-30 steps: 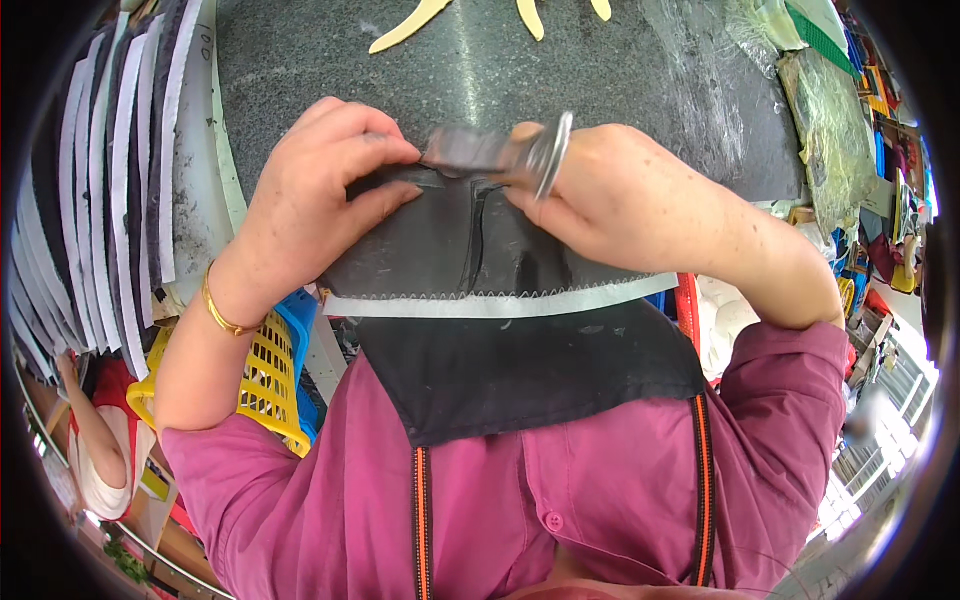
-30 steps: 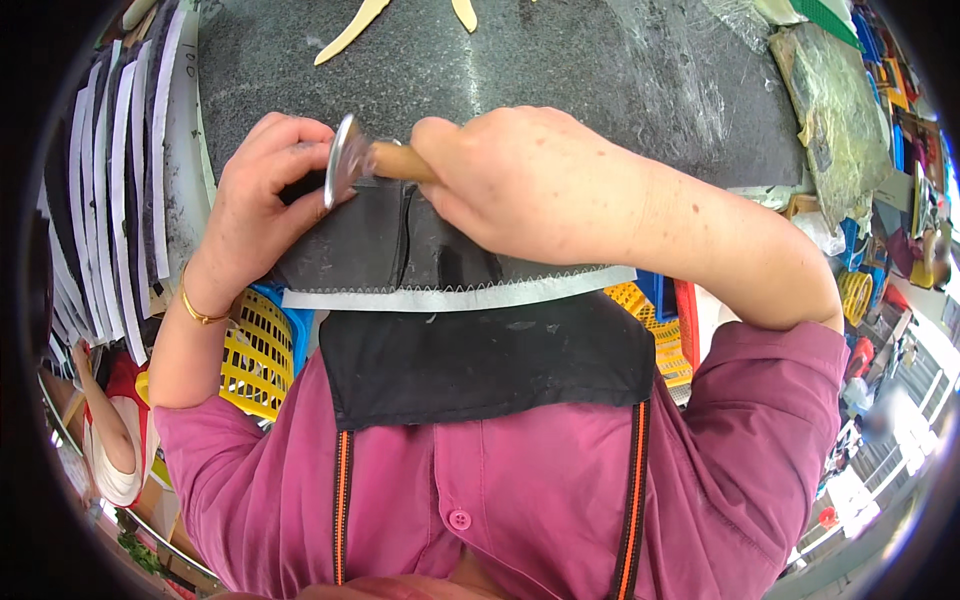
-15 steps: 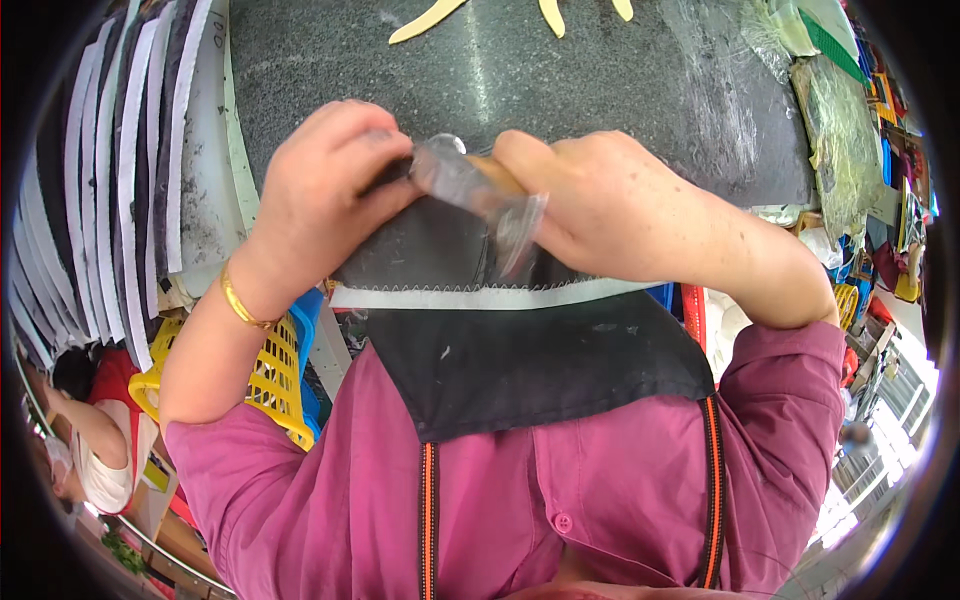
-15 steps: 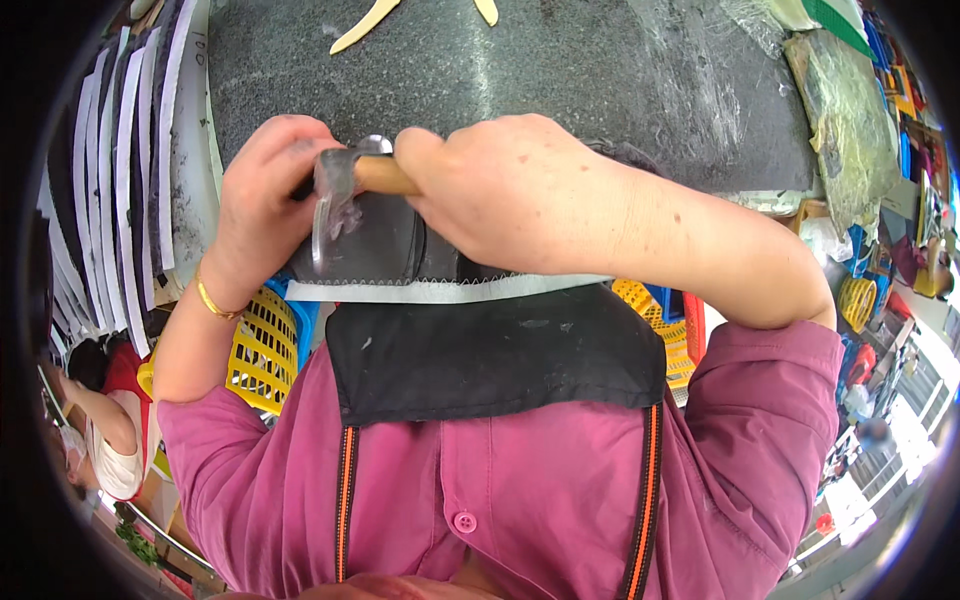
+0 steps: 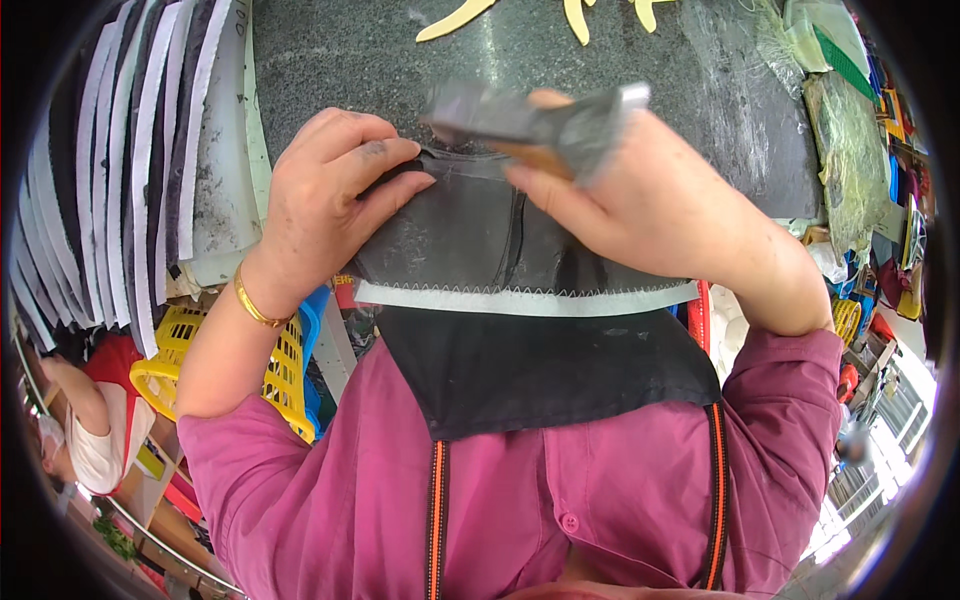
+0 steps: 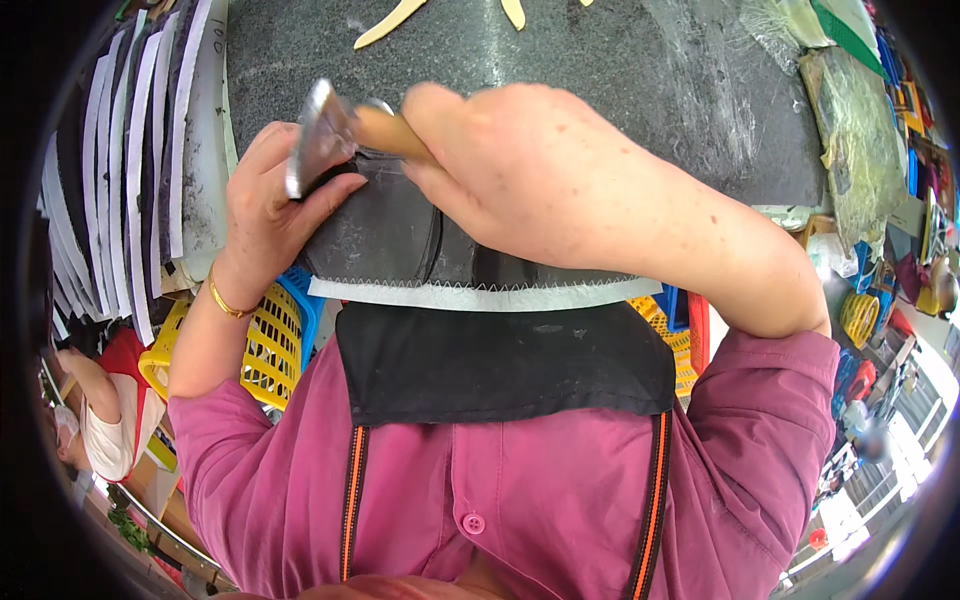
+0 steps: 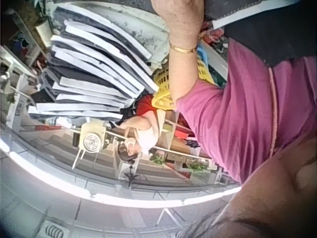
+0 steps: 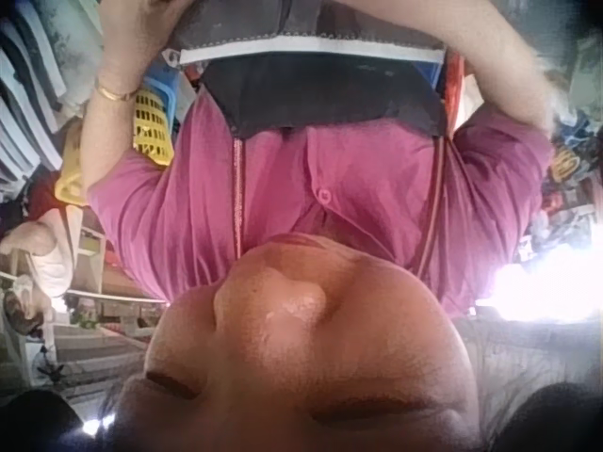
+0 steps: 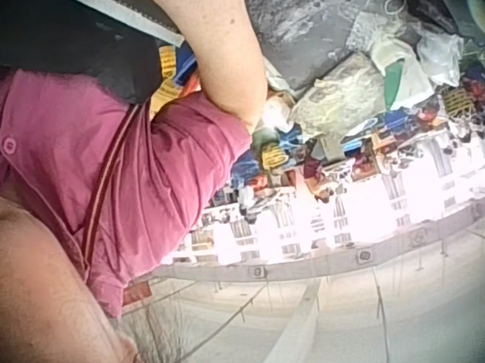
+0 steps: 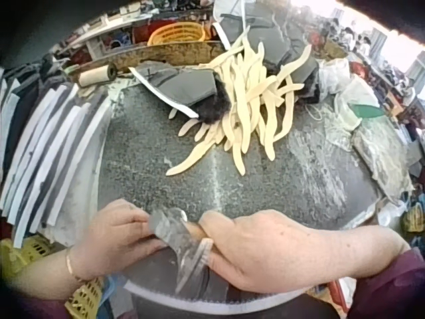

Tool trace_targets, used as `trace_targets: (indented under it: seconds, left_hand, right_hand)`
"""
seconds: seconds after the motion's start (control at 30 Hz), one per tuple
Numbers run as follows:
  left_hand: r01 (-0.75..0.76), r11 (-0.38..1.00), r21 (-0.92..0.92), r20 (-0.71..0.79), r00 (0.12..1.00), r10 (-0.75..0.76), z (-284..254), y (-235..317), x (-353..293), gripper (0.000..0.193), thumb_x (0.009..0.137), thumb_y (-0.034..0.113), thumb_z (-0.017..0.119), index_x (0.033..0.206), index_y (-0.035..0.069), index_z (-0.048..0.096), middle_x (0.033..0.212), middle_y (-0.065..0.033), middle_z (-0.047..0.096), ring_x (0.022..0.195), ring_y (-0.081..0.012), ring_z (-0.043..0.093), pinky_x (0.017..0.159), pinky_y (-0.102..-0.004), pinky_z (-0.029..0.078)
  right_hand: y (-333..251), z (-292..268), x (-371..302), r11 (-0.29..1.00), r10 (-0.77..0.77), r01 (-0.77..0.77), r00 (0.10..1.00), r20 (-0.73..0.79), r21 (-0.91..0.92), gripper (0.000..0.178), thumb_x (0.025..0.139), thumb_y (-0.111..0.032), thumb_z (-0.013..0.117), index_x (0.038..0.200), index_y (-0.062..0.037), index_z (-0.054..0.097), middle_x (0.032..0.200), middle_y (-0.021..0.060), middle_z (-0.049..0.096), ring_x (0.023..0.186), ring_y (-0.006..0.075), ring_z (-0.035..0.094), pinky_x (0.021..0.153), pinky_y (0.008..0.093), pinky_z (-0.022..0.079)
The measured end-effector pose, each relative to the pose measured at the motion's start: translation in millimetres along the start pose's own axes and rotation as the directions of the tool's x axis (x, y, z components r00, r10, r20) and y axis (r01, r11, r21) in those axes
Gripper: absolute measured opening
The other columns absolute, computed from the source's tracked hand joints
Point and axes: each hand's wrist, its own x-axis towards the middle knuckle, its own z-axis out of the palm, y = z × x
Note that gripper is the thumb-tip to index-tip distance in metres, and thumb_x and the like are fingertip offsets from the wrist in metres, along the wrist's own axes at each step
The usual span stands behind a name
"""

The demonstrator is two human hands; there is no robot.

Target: Manually assemble and secure shoe components using adhesive and a hammer.

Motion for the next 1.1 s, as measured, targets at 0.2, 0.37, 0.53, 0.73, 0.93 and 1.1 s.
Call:
trace_targets:
  seconds: [0.2,0.37,0.53,0.73,0.93,1.1]
  left_hand:
    - [0.137,0.99,0.014,-0.045,0.99,-0.136,1.5,-0.3,-9.9,0.03,0.069,0.01,0.085,0.095,0.005,0.071,0.096,-0.0079,0.064,0.089,-0.0279,0.061,0.078,-0.0369,0.049]
    - [0.092,0.995,0.035,-0.031,0.995,-0.091,5.6,-0.5,-16.3,0.032,0.072,0.009,0.083,0.102,0.006,0.071,0.098,-0.0077,0.064,0.093,-0.0285,0.06,0.08,-0.0383,0.047]
    - [0.07,0.997,0.035,-0.048,0.996,-0.069,4.8,3.0,-15.5,0.033,0.074,0.01,0.081,0.105,0.005,0.07,0.099,-0.0078,0.064,0.095,-0.0287,0.059,0.083,-0.0391,0.046]
    - [0.249,0.968,0.033,-0.04,0.968,-0.248,0.3,11.7,-19.3,0.026,0.078,0.007,0.078,0.103,0.007,0.072,0.101,-0.005,0.065,0.101,-0.027,0.058,0.088,-0.0382,0.043]
    - [0.225,0.974,0.039,-0.071,0.972,-0.222,7.1,13.6,-21.3,0.023,0.075,0.005,0.079,0.096,0.009,0.073,0.095,-0.0036,0.066,0.094,-0.026,0.061,0.086,-0.0371,0.044]
    - [0.07,0.988,0.138,-0.133,0.99,-0.052,9.4,13.0,-22.3,0.024,0.073,0.004,0.08,0.095,0.008,0.072,0.093,-0.0051,0.066,0.089,-0.026,0.062,0.081,-0.0373,0.046]
  right_hand:
    - [-3.8,2.9,6.3,0.992,0.1,-0.107,0.99,0.099,0.063,0.025,0.094,-0.022,0.062,0.097,0.0004,0.051,0.068,0.0201,0.063,0.067,0.0437,0.065,0.06,0.0513,0.052]
    - [-9.5,-6.1,7.8,0.999,0.018,-0.019,1.0,0.022,0.036,0.025,0.094,-0.022,0.062,0.096,0.0006,0.051,0.067,0.0203,0.063,0.066,0.043,0.065,0.059,0.0516,0.052]
    - [-12.8,-3.2,9.7,0.997,0.062,-0.065,0.995,0.081,0.04,0.023,0.094,-0.019,0.061,0.095,0.0015,0.051,0.065,0.0204,0.062,0.065,0.0429,0.065,0.059,0.0514,0.052]
    - [-10.1,6.4,7.2,0.984,0.171,-0.176,0.973,0.152,0.019,0.021,0.094,-0.018,0.061,0.101,0.0008,0.054,0.072,0.0194,0.062,0.071,0.042,0.065,0.062,0.0491,0.052]
    - [-10.1,-1.0,7.2,1.0,0.02,-0.018,0.996,-0.087,0.022,0.023,0.093,-0.02,0.061,0.097,-0.0005,0.05,0.066,0.0197,0.062,0.065,0.0433,0.064,0.057,0.0507,0.052]
    - [-16.9,0.7,16.4,1.0,0.0,0.002,0.998,-0.061,0.029,0.023,0.093,-0.018,0.061,0.096,0.0007,0.049,0.066,0.0219,0.062,0.067,0.045,0.064,0.06,0.0525,0.052]
